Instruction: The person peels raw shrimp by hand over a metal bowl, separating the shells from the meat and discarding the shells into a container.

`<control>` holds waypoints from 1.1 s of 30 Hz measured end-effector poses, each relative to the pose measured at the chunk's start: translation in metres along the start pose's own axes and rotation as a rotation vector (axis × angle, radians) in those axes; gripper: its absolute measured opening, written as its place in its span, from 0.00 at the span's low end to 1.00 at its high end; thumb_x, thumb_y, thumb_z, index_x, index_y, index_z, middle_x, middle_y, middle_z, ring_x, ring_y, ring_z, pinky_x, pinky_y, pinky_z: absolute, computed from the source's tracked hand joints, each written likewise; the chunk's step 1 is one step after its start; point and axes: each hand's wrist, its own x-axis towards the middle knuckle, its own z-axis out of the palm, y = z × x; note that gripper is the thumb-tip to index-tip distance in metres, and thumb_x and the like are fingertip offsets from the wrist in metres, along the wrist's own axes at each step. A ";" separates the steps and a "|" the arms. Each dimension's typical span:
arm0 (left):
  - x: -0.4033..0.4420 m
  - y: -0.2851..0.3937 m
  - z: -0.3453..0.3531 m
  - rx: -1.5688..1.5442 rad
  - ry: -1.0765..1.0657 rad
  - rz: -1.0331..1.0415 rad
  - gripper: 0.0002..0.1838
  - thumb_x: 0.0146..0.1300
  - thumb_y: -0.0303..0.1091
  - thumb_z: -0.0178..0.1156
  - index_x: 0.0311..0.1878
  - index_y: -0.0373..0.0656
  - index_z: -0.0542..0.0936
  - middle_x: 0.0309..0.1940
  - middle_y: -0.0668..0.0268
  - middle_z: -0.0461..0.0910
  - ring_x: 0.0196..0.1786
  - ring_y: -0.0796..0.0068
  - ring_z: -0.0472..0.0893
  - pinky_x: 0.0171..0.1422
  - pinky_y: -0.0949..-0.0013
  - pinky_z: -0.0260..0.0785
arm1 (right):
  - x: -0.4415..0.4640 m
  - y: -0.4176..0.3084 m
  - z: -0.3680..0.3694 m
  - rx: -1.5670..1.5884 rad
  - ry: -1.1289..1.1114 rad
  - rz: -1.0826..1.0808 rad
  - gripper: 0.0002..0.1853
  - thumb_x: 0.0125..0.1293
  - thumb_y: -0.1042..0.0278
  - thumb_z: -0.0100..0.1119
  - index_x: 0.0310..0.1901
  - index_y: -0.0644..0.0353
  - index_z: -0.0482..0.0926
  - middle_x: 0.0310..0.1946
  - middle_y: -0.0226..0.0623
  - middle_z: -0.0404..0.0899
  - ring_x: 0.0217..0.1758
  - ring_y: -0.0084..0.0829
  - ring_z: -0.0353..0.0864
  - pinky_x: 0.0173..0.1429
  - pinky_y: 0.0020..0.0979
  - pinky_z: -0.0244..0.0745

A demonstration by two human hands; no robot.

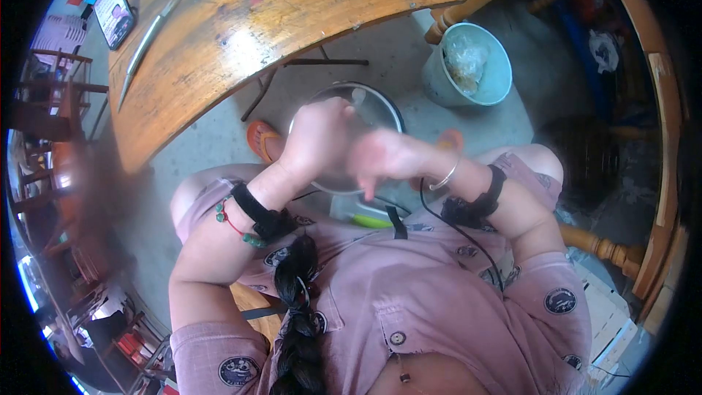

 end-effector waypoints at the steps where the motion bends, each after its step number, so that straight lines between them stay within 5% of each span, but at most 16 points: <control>1: 0.002 0.002 -0.002 -0.033 -0.155 -0.100 0.06 0.67 0.27 0.55 0.34 0.36 0.77 0.19 0.61 0.76 0.24 0.63 0.79 0.32 0.63 0.74 | 0.001 0.001 -0.006 -0.112 0.124 -0.030 0.07 0.67 0.76 0.50 0.41 0.73 0.74 0.28 0.43 0.82 0.28 0.32 0.86 0.35 0.30 0.81; 5: 0.003 -0.007 -0.006 -0.282 -0.428 -0.297 0.14 0.74 0.35 0.50 0.33 0.38 0.77 0.17 0.74 0.70 0.20 0.84 0.71 0.31 0.73 0.76 | -0.019 -0.026 -0.049 -0.864 0.617 -0.042 0.07 0.62 0.75 0.52 0.34 0.64 0.81 0.23 0.47 0.82 0.22 0.31 0.85 0.30 0.32 0.81; 8: -0.009 -0.038 0.010 -0.643 -0.468 -0.216 0.14 0.74 0.37 0.50 0.35 0.38 0.77 0.16 0.74 0.68 0.18 0.82 0.70 0.32 0.71 0.78 | -0.032 -0.019 -0.108 -1.340 1.056 -0.118 0.06 0.63 0.70 0.54 0.36 0.64 0.78 0.28 0.53 0.81 0.32 0.51 0.83 0.40 0.45 0.77; 9: -0.006 -0.028 0.006 -0.644 -0.473 -0.213 0.14 0.74 0.37 0.50 0.35 0.38 0.77 0.16 0.74 0.68 0.18 0.82 0.70 0.32 0.71 0.78 | -0.038 -0.021 -0.124 -1.310 1.149 0.031 0.07 0.62 0.70 0.54 0.36 0.65 0.77 0.28 0.56 0.80 0.37 0.56 0.81 0.42 0.48 0.76; 11: 0.000 0.001 -0.009 -0.972 -0.502 -0.750 0.14 0.75 0.38 0.49 0.37 0.37 0.76 0.17 0.74 0.67 0.19 0.82 0.69 0.33 0.69 0.78 | -0.052 -0.010 -0.163 -1.411 1.320 0.082 0.05 0.60 0.74 0.52 0.35 0.66 0.75 0.28 0.56 0.80 0.35 0.55 0.82 0.41 0.50 0.74; 14: -0.001 0.001 -0.009 -1.050 -0.538 -0.815 0.14 0.75 0.37 0.49 0.38 0.37 0.76 0.18 0.74 0.67 0.20 0.81 0.70 0.34 0.67 0.79 | -0.072 0.010 -0.211 -1.259 1.460 0.221 0.10 0.60 0.74 0.51 0.41 0.67 0.77 0.31 0.57 0.81 0.39 0.55 0.82 0.46 0.49 0.75; 17: 0.000 0.002 -0.010 -1.079 -0.537 -0.833 0.14 0.75 0.37 0.48 0.39 0.37 0.76 0.18 0.74 0.67 0.20 0.81 0.70 0.35 0.67 0.79 | -0.088 0.037 -0.237 -1.315 1.292 0.400 0.14 0.58 0.78 0.49 0.45 0.66 0.79 0.37 0.60 0.81 0.46 0.58 0.81 0.52 0.50 0.75; 21: 0.000 -0.005 -0.008 -1.102 -0.551 -0.790 0.13 0.75 0.37 0.48 0.39 0.37 0.76 0.18 0.74 0.67 0.20 0.81 0.70 0.36 0.67 0.79 | -0.076 0.018 -0.205 -1.410 1.219 0.381 0.18 0.57 0.78 0.48 0.48 0.61 0.80 0.44 0.57 0.80 0.50 0.55 0.80 0.55 0.47 0.74; 23: -0.003 -0.014 -0.003 -0.874 -0.590 -0.341 0.13 0.75 0.36 0.47 0.39 0.37 0.76 0.18 0.74 0.67 0.19 0.82 0.70 0.35 0.67 0.79 | -0.057 -0.015 -0.164 -1.279 1.082 0.211 0.16 0.60 0.75 0.51 0.49 0.60 0.81 0.47 0.53 0.81 0.50 0.51 0.80 0.54 0.44 0.76; 26: -0.004 -0.020 0.002 -0.784 -0.589 -0.202 0.13 0.75 0.36 0.48 0.39 0.37 0.76 0.17 0.75 0.67 0.19 0.82 0.70 0.34 0.67 0.79 | -0.033 -0.032 -0.108 -0.999 0.828 -0.388 0.14 0.65 0.63 0.57 0.48 0.61 0.81 0.45 0.45 0.83 0.48 0.41 0.83 0.51 0.36 0.77; 29: -0.003 -0.013 -0.001 -0.846 -0.603 -0.450 0.13 0.75 0.36 0.48 0.38 0.37 0.76 0.17 0.75 0.66 0.19 0.82 0.70 0.33 0.68 0.79 | -0.020 -0.041 -0.072 -0.967 0.562 -0.541 0.14 0.64 0.66 0.62 0.49 0.61 0.81 0.43 0.41 0.83 0.46 0.35 0.82 0.50 0.31 0.76; 33: -0.004 -0.018 0.002 -0.795 -0.593 -0.383 0.13 0.75 0.36 0.48 0.38 0.38 0.77 0.17 0.75 0.66 0.19 0.82 0.69 0.33 0.68 0.79 | -0.013 -0.037 -0.050 -0.970 0.411 -0.552 0.14 0.62 0.68 0.64 0.49 0.61 0.80 0.43 0.39 0.83 0.42 0.35 0.82 0.45 0.30 0.76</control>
